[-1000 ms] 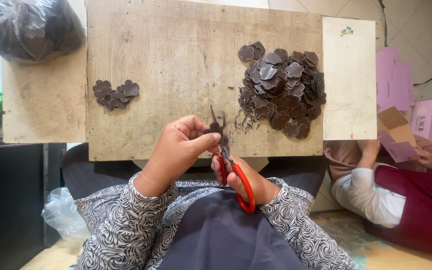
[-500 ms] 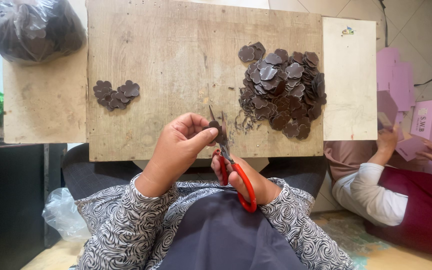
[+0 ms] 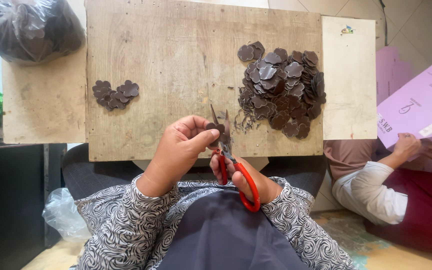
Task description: The person uses red-handled scissors to trim the edges of small dark brown flower-shaped pieces. They hold each piece in the left hand and cut with the right hand, placing finished pieces into a growing pile on the wooden board.
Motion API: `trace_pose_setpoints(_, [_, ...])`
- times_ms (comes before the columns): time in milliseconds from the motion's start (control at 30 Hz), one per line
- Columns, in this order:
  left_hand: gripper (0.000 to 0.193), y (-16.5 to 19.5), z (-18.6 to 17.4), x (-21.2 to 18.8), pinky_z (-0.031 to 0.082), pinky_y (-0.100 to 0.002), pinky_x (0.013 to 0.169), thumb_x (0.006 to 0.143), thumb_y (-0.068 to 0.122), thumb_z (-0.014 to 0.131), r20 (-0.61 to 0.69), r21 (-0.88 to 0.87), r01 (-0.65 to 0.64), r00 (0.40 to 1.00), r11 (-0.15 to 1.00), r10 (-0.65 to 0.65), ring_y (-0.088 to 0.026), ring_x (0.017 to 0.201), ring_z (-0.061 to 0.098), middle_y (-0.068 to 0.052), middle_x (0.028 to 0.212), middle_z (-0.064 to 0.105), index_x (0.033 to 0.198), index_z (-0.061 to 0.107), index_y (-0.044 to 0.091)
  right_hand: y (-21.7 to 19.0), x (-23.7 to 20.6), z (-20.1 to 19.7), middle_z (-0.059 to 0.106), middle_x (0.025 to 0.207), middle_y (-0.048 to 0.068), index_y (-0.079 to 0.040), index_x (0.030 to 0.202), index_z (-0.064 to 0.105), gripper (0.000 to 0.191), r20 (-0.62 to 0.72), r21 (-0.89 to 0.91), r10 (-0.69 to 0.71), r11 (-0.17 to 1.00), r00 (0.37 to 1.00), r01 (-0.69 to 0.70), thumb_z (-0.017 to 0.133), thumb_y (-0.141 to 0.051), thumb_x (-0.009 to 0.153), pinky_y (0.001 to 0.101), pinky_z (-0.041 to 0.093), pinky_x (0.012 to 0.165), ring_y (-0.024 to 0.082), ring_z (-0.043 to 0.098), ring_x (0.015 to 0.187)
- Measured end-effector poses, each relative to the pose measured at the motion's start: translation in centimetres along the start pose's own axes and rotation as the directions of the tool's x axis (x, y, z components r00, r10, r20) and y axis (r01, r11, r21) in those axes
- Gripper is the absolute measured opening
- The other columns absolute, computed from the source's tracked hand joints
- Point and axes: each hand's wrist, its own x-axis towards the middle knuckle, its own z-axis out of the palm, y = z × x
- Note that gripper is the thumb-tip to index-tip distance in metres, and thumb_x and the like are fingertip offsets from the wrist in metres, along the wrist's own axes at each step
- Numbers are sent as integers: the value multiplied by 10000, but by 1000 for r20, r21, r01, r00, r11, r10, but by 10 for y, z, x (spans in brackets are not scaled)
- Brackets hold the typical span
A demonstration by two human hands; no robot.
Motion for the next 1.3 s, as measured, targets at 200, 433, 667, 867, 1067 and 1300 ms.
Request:
trace_pose_setpoints(200, [113,1,-1,0,583,-257,736,944,63,682,28,8,14,1000,1000,-15,-102,791,693,-68,893,744,1021,660,-17,-1,0,0,494,1032,31,-12,1257,496,935,-6,0,-7,1000,1000,7,563,-859,867,276,434,845,131,466,933])
trace_pose_setpoints(433, [104,-1,3,2,557,-232,731,939,71,692,21,-2,16,1000,1000,-16,-85,797,678,-50,884,738,1001,658,-6,5,4,4,500,1015,30,-8,1285,477,973,-121,-61,-20,998,992,13,541,-875,846,277,458,808,126,484,896])
trace_pose_setpoints(667, [103,-2,8,1,537,-223,699,932,84,708,-15,56,2,1000,998,-1,-66,781,648,-29,871,720,964,671,-7,9,3,0,520,1032,51,1,1319,471,1002,-122,-69,-38,997,992,29,536,-878,842,280,464,817,135,508,910])
trace_pose_setpoints(867, [102,-3,7,0,524,-218,689,942,85,711,-24,39,-10,1000,999,11,-57,770,637,-22,864,714,954,667,-7,10,3,-1,516,1039,27,-3,1325,469,982,-131,-55,-20,998,991,13,535,-861,852,264,456,796,116,495,904])
trace_pose_setpoints(1067, [93,-2,10,0,519,-213,693,939,77,716,-31,91,-69,997,993,72,-50,782,637,-18,873,718,940,679,-8,13,4,1,526,968,8,-10,1336,475,966,-228,-137,-27,991,973,-4,511,-851,862,234,444,714,95,478,815])
trace_pose_setpoints(1300, [123,4,13,-4,571,-229,733,944,102,695,-66,109,-56,996,992,63,-71,801,686,-43,883,751,964,702,-19,13,3,-1,508,1088,19,-22,1363,420,991,-107,-23,-15,1000,994,13,568,-849,837,253,455,809,105,484,922])
